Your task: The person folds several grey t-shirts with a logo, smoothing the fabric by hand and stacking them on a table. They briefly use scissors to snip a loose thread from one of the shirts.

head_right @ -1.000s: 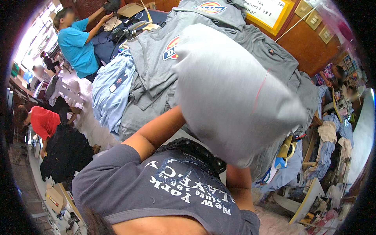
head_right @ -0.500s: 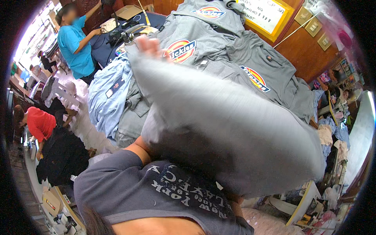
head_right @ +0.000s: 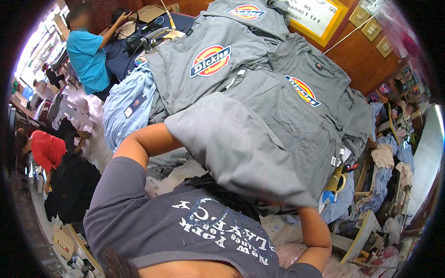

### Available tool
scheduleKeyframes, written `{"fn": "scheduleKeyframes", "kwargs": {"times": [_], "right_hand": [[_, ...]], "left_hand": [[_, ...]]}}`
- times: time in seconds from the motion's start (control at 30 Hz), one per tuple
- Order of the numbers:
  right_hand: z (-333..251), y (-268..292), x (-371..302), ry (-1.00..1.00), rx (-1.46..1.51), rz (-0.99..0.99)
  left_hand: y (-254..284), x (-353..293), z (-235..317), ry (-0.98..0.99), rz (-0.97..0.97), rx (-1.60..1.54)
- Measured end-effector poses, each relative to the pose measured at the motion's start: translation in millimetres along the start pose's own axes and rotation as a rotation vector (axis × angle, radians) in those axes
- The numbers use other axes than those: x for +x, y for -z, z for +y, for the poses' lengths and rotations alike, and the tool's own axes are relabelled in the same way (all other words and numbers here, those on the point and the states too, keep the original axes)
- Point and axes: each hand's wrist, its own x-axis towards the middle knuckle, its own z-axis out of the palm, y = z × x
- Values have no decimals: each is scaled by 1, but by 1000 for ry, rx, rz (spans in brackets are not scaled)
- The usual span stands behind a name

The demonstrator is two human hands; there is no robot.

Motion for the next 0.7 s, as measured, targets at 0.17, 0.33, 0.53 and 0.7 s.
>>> {"fn": "scheduleKeyframes", "kwargs": {"times": [0.17,0.33,0.53,0.7], "right_hand": [[-65,25,-8,407,280,240],[-98,58,-62,890,163,437],[-105,116,-129,1143,74,901],[-87,154,-167,1223,-226,1025]], "left_hand": [[-1,10,34,-154,190,-622],[27,-23,5,150,-87,320],[33,-67,16,378,-26,717],[23,-70,3,225,196,1095]]}}
